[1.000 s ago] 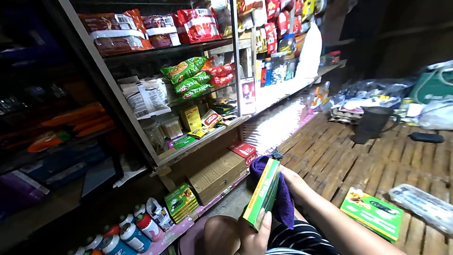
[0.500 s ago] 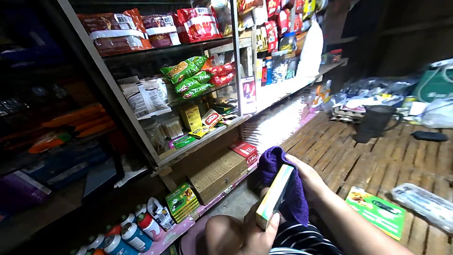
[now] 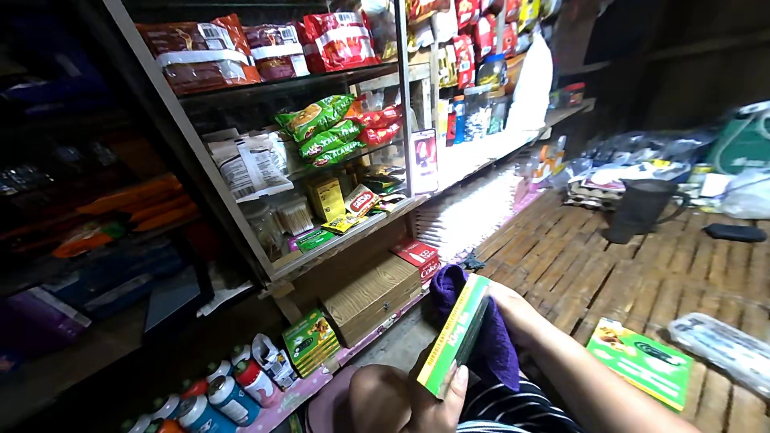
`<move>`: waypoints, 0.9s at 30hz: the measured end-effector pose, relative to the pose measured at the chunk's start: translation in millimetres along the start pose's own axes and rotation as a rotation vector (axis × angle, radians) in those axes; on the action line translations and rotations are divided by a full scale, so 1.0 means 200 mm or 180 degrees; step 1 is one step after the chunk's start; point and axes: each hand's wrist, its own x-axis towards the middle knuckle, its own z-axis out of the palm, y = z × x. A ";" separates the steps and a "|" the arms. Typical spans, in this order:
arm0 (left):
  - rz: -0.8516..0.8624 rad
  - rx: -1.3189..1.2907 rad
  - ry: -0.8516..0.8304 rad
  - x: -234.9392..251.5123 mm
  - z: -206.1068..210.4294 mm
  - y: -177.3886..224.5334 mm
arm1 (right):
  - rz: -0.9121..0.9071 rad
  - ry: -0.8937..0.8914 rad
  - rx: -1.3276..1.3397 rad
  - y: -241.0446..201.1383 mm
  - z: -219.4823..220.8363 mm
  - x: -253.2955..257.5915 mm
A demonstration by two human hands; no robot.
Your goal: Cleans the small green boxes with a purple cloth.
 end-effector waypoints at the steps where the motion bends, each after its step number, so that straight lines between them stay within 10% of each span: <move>1: 0.0025 -0.0011 -0.0006 0.00 0.00 -0.01 | -0.0023 0.0020 0.0002 0.00 0.00 0.00; 27: 0.0016 -0.0372 0.0221 0.00 0.00 -0.05 | -0.0506 0.0118 -0.0311 0.20 0.02 0.05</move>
